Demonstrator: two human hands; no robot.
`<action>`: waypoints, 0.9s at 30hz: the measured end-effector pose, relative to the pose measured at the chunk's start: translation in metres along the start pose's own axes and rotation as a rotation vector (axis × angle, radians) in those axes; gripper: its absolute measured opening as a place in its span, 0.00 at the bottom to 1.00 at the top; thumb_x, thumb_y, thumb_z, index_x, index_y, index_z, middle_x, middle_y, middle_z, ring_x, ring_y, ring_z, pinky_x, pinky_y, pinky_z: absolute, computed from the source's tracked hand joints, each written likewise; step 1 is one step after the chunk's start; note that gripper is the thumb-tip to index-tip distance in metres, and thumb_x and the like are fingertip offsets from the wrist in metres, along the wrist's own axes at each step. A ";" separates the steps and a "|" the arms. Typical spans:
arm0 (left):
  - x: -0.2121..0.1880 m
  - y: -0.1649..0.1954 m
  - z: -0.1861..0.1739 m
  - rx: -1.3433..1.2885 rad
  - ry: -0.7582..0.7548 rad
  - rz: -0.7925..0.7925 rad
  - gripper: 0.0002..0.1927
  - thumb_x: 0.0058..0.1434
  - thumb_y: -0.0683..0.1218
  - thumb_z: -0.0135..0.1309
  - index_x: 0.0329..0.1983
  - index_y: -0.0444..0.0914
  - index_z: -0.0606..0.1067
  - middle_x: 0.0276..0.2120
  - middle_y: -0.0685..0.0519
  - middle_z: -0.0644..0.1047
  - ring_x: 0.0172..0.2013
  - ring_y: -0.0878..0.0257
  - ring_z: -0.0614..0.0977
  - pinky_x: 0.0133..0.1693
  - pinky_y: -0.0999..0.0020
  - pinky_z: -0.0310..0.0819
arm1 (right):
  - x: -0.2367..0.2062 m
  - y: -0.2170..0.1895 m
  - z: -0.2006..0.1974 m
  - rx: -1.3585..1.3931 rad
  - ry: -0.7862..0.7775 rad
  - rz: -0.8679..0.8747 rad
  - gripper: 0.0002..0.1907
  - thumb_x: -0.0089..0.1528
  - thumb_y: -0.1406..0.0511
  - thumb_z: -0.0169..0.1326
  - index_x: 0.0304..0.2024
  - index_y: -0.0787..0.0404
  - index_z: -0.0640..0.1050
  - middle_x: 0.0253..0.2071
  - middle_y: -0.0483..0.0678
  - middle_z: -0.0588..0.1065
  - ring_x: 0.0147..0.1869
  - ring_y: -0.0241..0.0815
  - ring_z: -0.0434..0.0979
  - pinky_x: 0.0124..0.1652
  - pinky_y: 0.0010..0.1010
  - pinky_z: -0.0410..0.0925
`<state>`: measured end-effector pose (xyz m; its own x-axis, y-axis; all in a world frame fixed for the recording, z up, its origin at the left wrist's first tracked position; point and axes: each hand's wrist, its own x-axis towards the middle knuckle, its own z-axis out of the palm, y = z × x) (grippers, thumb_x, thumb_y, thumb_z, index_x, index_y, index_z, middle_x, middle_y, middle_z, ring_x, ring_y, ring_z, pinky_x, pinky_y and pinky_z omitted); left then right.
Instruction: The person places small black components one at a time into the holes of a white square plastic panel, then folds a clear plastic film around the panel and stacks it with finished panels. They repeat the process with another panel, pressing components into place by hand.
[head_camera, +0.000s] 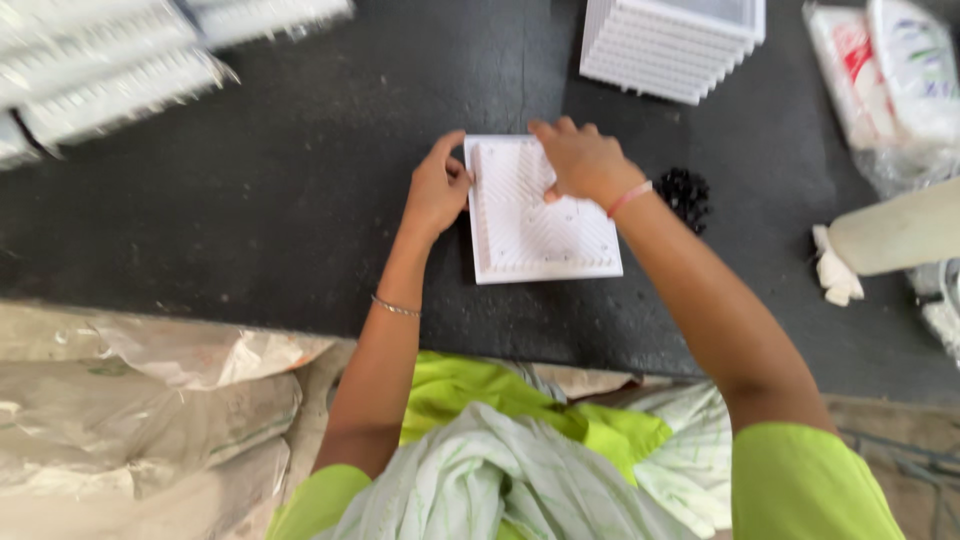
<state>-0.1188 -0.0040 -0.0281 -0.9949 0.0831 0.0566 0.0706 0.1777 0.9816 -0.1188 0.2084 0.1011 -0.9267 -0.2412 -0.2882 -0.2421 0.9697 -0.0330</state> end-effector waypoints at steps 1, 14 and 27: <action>0.000 0.001 -0.001 0.013 0.010 0.024 0.29 0.61 0.37 0.56 0.67 0.40 0.68 0.33 0.51 0.78 0.29 0.64 0.82 0.31 0.66 0.82 | -0.007 -0.002 -0.001 -0.020 0.109 -0.054 0.56 0.45 0.60 0.74 0.72 0.49 0.61 0.67 0.52 0.66 0.67 0.61 0.67 0.59 0.53 0.65; -0.007 0.014 0.000 0.494 0.263 0.247 0.17 0.65 0.57 0.57 0.32 0.40 0.84 0.66 0.48 0.70 0.61 0.48 0.71 0.59 0.49 0.62 | -0.094 0.084 0.095 1.047 0.516 0.253 0.26 0.66 0.54 0.56 0.61 0.63 0.74 0.55 0.51 0.76 0.56 0.43 0.77 0.53 0.36 0.72; -0.030 0.052 0.017 0.250 0.035 0.273 0.23 0.70 0.55 0.51 0.60 0.35 0.74 0.45 0.42 0.83 0.41 0.52 0.87 0.43 0.61 0.80 | -0.103 0.109 0.137 1.545 0.296 0.427 0.26 0.70 0.50 0.50 0.56 0.65 0.76 0.50 0.47 0.78 0.50 0.38 0.77 0.48 0.31 0.70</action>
<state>-0.0843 0.0193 0.0185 -0.9387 0.1274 0.3202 0.3443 0.3882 0.8548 -0.0102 0.3446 -0.0036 -0.9109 0.2184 -0.3501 0.3657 0.0343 -0.9301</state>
